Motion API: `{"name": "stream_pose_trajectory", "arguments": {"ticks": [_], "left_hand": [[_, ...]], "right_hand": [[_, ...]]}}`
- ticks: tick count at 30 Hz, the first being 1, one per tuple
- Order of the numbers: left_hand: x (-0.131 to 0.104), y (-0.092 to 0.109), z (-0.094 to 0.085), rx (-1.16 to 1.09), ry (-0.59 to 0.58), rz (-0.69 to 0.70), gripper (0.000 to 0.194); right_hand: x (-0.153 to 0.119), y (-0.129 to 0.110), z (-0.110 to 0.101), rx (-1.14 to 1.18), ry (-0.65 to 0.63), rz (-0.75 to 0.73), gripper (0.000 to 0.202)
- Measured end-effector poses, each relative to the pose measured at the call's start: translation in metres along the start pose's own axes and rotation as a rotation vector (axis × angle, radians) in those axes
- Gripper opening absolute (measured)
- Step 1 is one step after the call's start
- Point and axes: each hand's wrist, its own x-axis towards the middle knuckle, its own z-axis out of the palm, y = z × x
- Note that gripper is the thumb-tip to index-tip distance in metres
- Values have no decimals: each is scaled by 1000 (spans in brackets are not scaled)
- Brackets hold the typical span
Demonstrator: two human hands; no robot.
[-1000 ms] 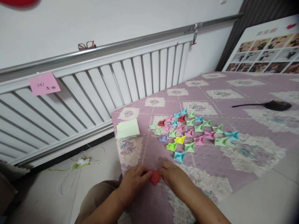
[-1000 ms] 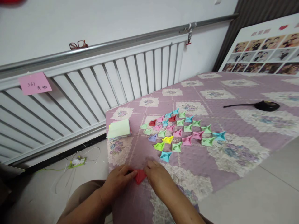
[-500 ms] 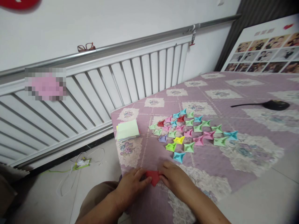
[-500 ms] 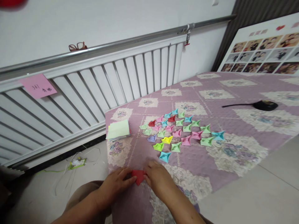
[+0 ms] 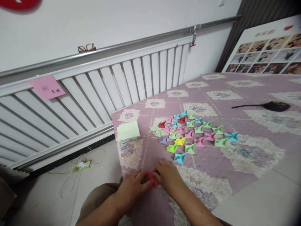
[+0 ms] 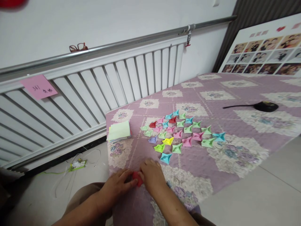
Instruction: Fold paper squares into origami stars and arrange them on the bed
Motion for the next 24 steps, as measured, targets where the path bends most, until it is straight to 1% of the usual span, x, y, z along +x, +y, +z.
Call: {"name": "stream_pose_trajectory", "arguments": {"ticks": [4, 7, 12, 16, 21, 24], "left_hand": [[-2, 2, -4, -15, -19, 14, 37], [-4, 2, -7, -34, -44, 33, 43], [-6, 2, -5, 2, -65, 44, 52], [-7, 3, -4, 16, -41, 41, 53], [-7, 3, -3, 34, -36, 30, 54], [-10, 2, -1, -11, -19, 42, 52]], "right_hand": [[0, 1, 0, 1, -11, 4, 5], [0, 0, -1, -2, -12, -9, 5], [-1, -3, -1, -64, -14, -51, 4], [-3, -7, -2, -90, -19, -56, 5], [-1, -7, -4, -44, -30, -22, 5], [1, -4, -4, 34, -17, -30, 2]]}}
